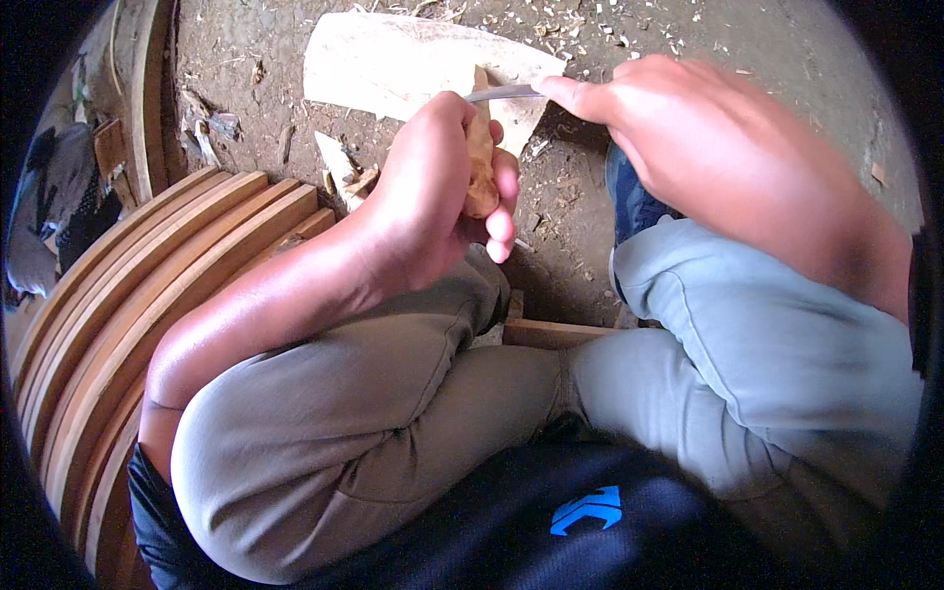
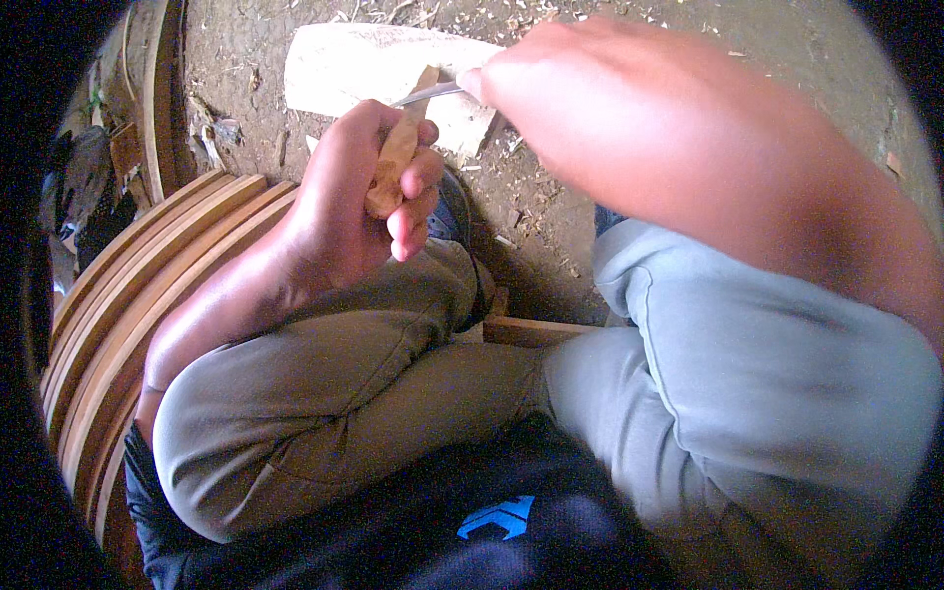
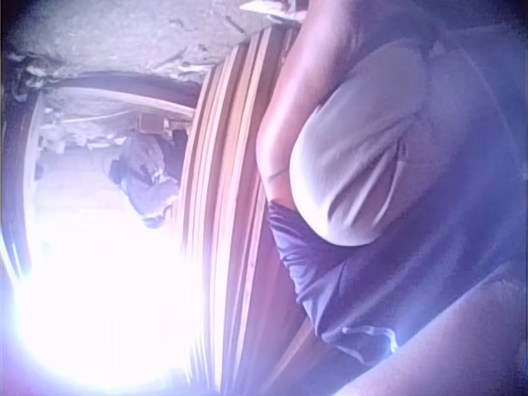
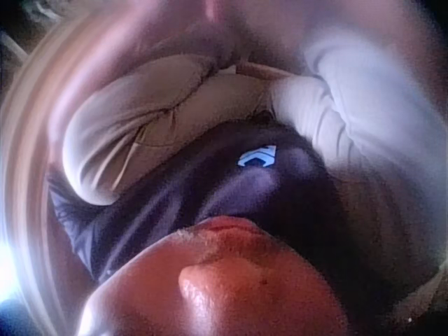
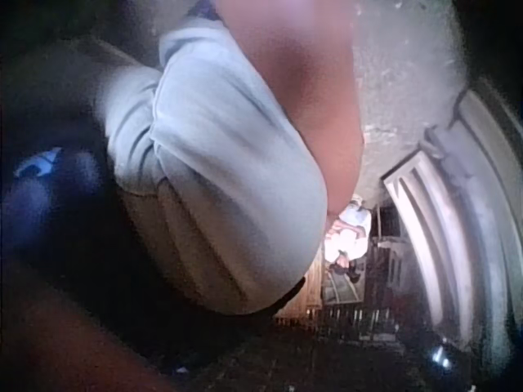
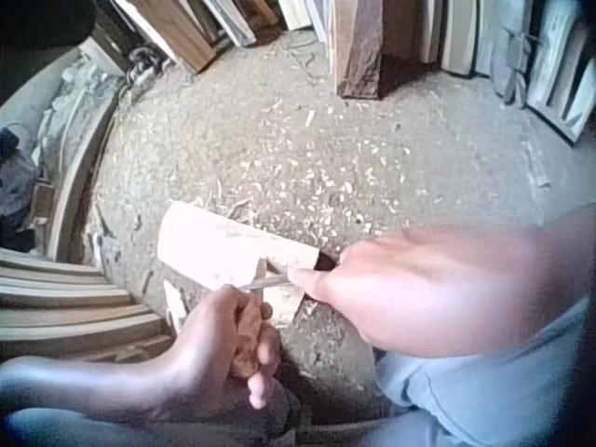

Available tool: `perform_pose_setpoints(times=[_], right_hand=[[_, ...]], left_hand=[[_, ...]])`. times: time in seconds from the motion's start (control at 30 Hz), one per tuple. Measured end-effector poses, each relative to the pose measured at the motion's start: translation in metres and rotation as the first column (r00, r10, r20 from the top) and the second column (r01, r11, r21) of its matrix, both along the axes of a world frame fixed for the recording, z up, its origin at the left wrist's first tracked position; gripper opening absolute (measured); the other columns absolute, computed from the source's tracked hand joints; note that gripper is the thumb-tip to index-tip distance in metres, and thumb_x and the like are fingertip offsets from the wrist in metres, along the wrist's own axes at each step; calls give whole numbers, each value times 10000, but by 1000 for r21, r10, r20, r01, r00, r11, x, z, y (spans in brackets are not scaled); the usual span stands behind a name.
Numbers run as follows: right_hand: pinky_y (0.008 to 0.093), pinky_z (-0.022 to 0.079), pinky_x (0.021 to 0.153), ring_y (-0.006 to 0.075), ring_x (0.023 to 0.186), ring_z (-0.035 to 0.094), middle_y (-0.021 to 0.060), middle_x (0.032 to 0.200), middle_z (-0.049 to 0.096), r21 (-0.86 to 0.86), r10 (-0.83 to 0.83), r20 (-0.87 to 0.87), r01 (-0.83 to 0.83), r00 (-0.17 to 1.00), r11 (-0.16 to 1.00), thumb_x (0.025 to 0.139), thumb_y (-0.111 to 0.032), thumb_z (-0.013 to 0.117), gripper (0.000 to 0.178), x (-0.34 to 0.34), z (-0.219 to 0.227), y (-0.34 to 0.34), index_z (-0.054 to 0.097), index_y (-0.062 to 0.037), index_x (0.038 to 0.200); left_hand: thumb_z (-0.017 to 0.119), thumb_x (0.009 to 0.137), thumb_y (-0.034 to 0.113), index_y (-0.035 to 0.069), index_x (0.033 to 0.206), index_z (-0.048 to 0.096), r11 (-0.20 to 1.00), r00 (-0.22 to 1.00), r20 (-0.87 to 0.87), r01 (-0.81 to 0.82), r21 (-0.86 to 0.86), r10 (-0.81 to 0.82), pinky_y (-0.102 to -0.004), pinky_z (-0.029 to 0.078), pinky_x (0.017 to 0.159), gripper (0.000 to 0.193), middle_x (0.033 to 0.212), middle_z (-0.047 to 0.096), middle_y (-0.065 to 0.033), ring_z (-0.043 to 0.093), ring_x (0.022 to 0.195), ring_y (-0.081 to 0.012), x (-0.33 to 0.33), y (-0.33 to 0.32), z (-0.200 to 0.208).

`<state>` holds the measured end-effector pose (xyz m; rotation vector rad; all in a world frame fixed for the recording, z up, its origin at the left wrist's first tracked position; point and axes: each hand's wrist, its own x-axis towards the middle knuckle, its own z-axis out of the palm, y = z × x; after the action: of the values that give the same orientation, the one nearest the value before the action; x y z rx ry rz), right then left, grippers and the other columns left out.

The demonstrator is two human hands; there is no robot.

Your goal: The person sits on the floor and uses a knife to shave and shape a small piece of wood. They repeatedly pare the edges and inspect the piece, occasionally turning it over to work different sides.

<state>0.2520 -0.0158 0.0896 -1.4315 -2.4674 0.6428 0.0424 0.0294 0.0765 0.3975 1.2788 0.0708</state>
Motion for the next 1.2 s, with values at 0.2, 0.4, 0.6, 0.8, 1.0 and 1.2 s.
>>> perform_pose_setpoints(times=[0.2,0.4,0.6,0.8,1.0,1.2], right_hand=[[413,455,699,336,779,571,147,800,548,-130,78,166,-56,983,990,846,-13,518,408,-11,17,12,558,-31,1252],[402,459,717,338,789,571,154,813,554,-33,184,-50,-186,982,982,848,-16,520,438,-10,6,27,518,-3,1286],[428,461,772,351,813,566,172,859,577,-147,65,81,-53,995,988,859,-11,554,436,1,19,8,556,-83,1290],[436,457,780,364,838,573,195,849,586,-266,-23,-25,15,999,964,871,-5,540,421,9,-4,7,582,-94,1280],[442,457,757,377,808,573,207,828,579,-300,-67,-13,60,998,952,861,7,529,464,12,1,1,577,-116,1306],[435,445,736,358,810,572,189,803,555,-353,-40,7,40,999,935,844,18,523,492,14,4,0,565,-110,1318]], left_hand=[[313,925,297,86,1008,417,999,996,-82,-33,-9,32,-298,260,291,250,597,437,-22,420,382,-157,12,-3,6],[305,939,326,101,1005,421,999,986,-162,-37,21,40,-292,280,288,262,610,469,-32,432,374,-165,15,-12,12],[306,951,348,82,1059,432,1000,997,-74,17,-5,-17,-302,306,287,314,595,465,-41,437,356,-179,9,-10,1],[302,950,355,51,1152,431,1000,994,-103,23,1,-22,-308,309,284,387,585,460,-47,435,348,-185,5,-13,0],[297,953,358,51,1164,427,1000,996,-85,20,5,-20,-310,311,282,395,584,459,-48,433,345,-184,5,-13,-1],[287,956,365,84,1066,431,999,992,-112,51,19,-49,-308,293,285,334,578,454,-47,436,348,-184,7,-15,-3]])
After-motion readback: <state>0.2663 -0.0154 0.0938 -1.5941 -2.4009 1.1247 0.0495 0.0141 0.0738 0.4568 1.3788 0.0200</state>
